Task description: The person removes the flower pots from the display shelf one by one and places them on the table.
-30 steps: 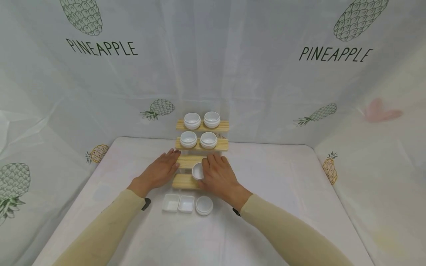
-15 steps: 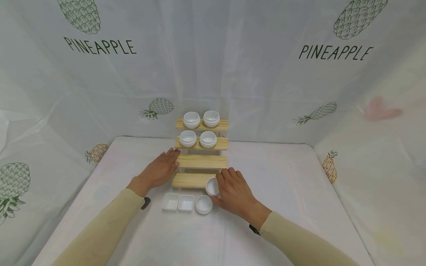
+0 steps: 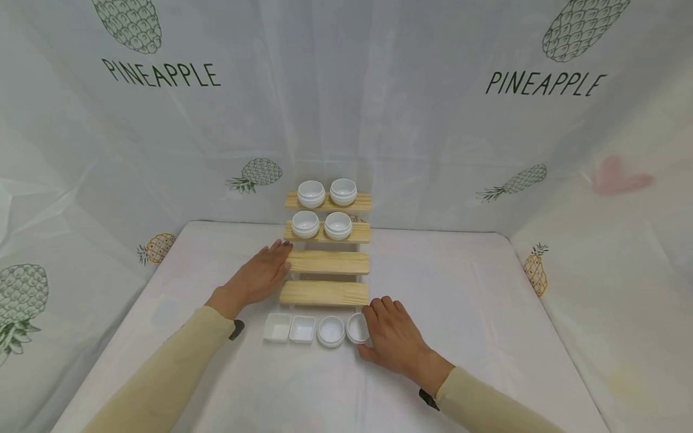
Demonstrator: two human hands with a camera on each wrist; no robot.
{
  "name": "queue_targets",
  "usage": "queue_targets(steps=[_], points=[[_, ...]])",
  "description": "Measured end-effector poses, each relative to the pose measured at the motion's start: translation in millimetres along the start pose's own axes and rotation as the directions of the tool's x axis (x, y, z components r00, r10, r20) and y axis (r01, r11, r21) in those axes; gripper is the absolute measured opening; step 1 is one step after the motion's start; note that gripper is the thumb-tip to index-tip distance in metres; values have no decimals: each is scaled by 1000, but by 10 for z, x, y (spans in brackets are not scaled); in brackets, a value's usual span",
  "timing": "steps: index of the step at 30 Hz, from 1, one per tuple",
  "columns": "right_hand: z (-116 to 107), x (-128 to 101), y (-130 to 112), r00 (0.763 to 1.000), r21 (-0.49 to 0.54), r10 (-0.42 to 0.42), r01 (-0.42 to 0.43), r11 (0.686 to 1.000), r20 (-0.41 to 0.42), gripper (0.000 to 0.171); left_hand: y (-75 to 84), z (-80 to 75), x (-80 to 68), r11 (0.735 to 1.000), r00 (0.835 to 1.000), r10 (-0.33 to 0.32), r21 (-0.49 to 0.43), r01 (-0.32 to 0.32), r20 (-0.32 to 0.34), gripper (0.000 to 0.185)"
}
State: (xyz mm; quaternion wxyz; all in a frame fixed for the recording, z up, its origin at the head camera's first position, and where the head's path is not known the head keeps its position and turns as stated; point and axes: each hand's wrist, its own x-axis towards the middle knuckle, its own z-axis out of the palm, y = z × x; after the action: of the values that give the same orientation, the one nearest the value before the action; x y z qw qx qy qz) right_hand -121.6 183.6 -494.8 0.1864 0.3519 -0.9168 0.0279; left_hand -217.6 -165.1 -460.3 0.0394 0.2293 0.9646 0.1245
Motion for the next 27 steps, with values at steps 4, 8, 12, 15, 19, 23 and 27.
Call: queue_targets(steps=[4, 8, 12, 15, 19, 23, 27], points=[[60, -59, -7, 1000, 3, 1, -1, 1000, 11, 60, 2, -4, 2, 1000, 1000, -2, -5, 2, 4, 63], [99, -89, 1, 1000, 3, 1, -1, 1000, 18, 60, 1, -6, 1, 1000, 1000, -3, -3, 3, 5, 63], [131, -102, 17, 1000, 0, -6, 6, 1000, 27, 60, 1, -8, 5, 1000, 1000, -4, -5, 4, 6, 63], [143, -104, 23, 999, 4, -9, 8, 1000, 39, 60, -4, -7, 13, 1000, 1000, -5, -6, 5, 6, 63], [153, -113, 25, 998, 16, -11, 10, 1000, 54, 61, -4, -10, 14, 1000, 1000, -5, -3, 5, 4, 63], [167, -116, 28, 998, 20, -16, 15, 1000, 53, 60, 6, -24, 10, 1000, 1000, -2, -12, 2, 2, 63], [184, -111, 30, 999, 23, -20, 19, 1000, 43, 61, 12, -33, 7, 1000, 1000, -2, -14, 2, 1, 62]])
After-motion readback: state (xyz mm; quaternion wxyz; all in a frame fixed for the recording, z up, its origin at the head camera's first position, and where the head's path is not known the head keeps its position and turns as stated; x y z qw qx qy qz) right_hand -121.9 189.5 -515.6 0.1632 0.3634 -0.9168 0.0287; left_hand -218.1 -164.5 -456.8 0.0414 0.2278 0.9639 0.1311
